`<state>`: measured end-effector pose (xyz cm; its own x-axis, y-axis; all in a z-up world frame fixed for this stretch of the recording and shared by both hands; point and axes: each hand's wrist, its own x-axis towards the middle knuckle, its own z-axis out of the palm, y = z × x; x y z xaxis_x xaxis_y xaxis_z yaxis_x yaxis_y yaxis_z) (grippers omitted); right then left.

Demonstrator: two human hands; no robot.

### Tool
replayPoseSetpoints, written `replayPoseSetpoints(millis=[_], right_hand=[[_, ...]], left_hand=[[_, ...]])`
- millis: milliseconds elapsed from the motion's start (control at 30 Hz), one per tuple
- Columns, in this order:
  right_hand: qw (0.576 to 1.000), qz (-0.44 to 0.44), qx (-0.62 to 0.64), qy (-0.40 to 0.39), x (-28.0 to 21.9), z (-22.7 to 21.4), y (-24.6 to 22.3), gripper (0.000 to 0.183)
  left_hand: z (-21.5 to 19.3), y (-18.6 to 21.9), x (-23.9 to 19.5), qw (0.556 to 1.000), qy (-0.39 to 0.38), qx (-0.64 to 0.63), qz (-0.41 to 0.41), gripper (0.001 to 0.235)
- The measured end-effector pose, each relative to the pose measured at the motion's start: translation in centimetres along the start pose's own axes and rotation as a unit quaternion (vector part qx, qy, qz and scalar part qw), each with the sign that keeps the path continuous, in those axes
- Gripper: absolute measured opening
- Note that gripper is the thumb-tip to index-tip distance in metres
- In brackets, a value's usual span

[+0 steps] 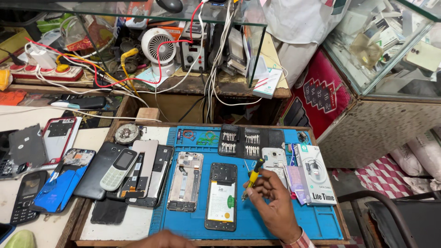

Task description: The person uses a screwdriver to remove screws from the back of a smartphone. They then use a prying tool to separate the back cover from the phone body. The person continues to work on the phone, handling the battery and internal components.

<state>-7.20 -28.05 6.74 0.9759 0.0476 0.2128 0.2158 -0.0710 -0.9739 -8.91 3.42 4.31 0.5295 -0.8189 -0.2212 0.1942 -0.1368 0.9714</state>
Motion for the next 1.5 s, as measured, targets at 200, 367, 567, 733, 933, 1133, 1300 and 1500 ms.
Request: replayPoseSetpoints(millis=[200,367,567,733,933,1133,1300,1500], right_hand=[[0.991,-0.072,-0.108,0.042,-1.0,0.2,0.2,0.056],[0.99,-0.009,-0.127,0.056,-1.4,0.3,0.6,0.065],[0.982,0.008,-0.174,0.066,-1.0,0.7,0.4,0.054],[0.94,-0.057,-0.331,0.057,-1.2,0.7,0.2,0.034],[0.88,-0.088,-0.464,0.049,-0.9,0.7,-0.4,0.027],[0.856,-0.111,-0.504,0.036,-0.8,0.4,0.9,0.021],[0.865,-0.075,-0.495,0.033,-0.5,0.7,-0.4,0.024],[0.886,-0.041,-0.462,0.026,0.3,0.5,-1.7,0.035]], left_hand=[[3.1,0.5,3.1,0.936,0.319,0.148,-0.028,0.045],[3.6,-1.0,5.2,0.87,0.347,0.323,0.137,0.03],[3.1,-2.5,5.5,0.859,0.373,0.323,0.136,0.029],[3.3,-2.9,5.5,0.853,0.377,0.339,0.121,0.029],[3.2,-2.7,5.6,0.856,0.368,0.342,0.125,0.029],[3.2,-2.4,5.5,0.853,0.378,0.331,0.14,0.029],[3.4,-2.1,5.3,0.867,0.374,0.31,0.109,0.029],[2.9,-2.6,5.4,0.863,0.375,0.315,0.123,0.029]])
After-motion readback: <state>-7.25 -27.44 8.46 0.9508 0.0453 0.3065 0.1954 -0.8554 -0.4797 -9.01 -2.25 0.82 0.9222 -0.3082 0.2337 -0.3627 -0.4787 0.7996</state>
